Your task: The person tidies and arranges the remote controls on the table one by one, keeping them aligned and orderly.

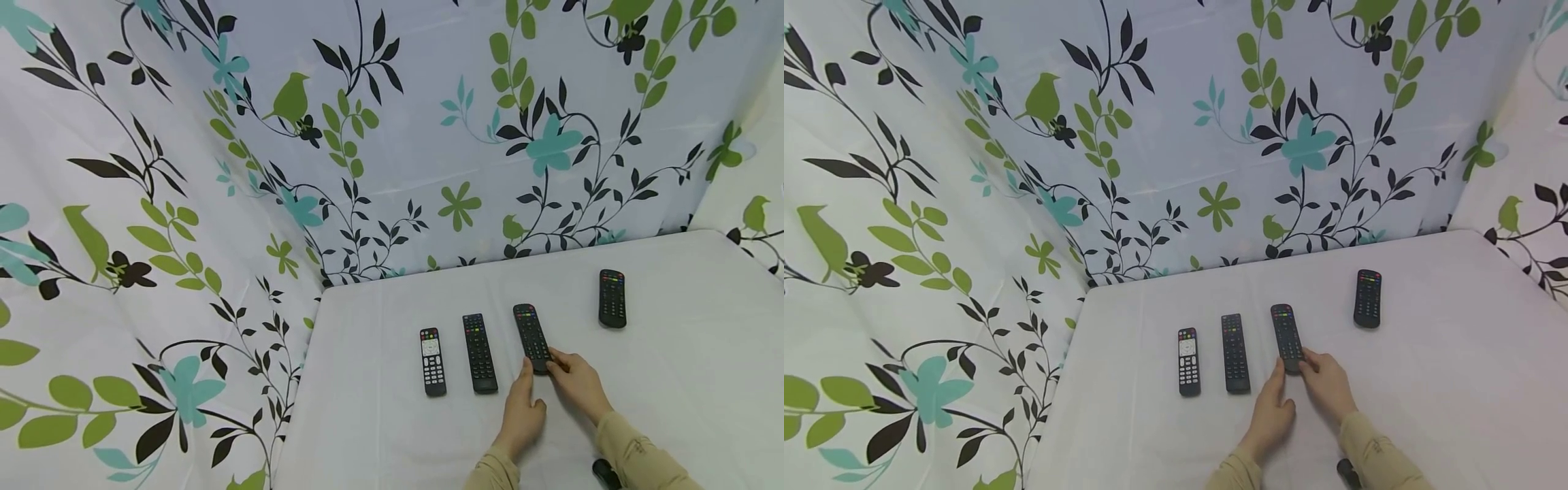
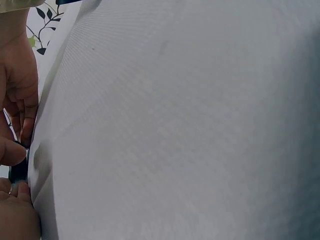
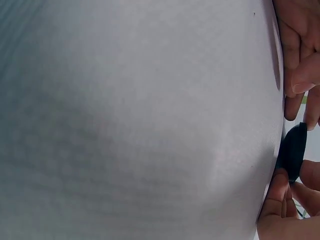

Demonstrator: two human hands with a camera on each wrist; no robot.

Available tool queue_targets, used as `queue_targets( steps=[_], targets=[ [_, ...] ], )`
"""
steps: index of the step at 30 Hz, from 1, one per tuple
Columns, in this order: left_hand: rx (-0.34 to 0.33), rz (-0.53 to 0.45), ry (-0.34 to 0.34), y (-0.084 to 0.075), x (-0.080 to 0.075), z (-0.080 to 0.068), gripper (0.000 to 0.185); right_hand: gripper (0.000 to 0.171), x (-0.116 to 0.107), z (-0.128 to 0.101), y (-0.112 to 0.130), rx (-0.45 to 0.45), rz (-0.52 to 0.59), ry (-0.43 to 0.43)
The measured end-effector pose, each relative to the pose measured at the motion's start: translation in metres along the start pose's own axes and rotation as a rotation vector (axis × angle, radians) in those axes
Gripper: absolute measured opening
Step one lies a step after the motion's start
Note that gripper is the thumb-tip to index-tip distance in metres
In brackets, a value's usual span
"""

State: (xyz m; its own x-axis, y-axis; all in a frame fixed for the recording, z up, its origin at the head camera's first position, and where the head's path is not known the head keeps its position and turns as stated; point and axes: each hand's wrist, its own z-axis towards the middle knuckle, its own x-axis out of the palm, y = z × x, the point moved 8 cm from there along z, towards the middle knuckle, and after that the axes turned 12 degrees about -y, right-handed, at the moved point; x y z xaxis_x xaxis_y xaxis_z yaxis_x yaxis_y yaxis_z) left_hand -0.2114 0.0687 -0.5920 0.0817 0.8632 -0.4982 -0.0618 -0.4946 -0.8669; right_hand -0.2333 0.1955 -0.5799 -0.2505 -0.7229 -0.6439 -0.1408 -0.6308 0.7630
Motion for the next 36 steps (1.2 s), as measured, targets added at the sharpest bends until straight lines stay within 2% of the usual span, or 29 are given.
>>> queue_targets(
  steps=[8, 15, 25, 30, 33, 36],
  targets=[
    [0.002, -0.011, 0.000, 0.000, 0.001, 0.000, 0.073, 0.046, -0.001, 0.000, 0.001, -0.015, -0.007, -0.001],
    [0.009, -0.026, 0.002, -0.003, 0.000, 0.001, 0.073, 0.047, -0.001, 0.001, 0.000, 0.020, -0.009, 0.032],
    [-0.048, -0.056, 0.000, -0.002, -0.002, 0.001, 0.071, 0.052, 0.000, -0.002, -0.006, 0.028, -0.006, 0.058],
    [-0.078, -0.056, -0.074, -0.009, -0.011, 0.004, 0.062, 0.050, -0.009, -0.003, -0.005, 0.008, 0.002, 0.032],
    [-0.038, -0.045, -0.147, -0.020, -0.018, 0.007, 0.055, 0.049, -0.022, -0.001, -0.003, -0.013, 0.006, 0.013],
    [-0.004, -0.037, -0.192, -0.032, -0.020, 0.012, 0.048, 0.050, -0.036, 0.003, -0.001, -0.025, 0.012, 0.000]
  ],
)
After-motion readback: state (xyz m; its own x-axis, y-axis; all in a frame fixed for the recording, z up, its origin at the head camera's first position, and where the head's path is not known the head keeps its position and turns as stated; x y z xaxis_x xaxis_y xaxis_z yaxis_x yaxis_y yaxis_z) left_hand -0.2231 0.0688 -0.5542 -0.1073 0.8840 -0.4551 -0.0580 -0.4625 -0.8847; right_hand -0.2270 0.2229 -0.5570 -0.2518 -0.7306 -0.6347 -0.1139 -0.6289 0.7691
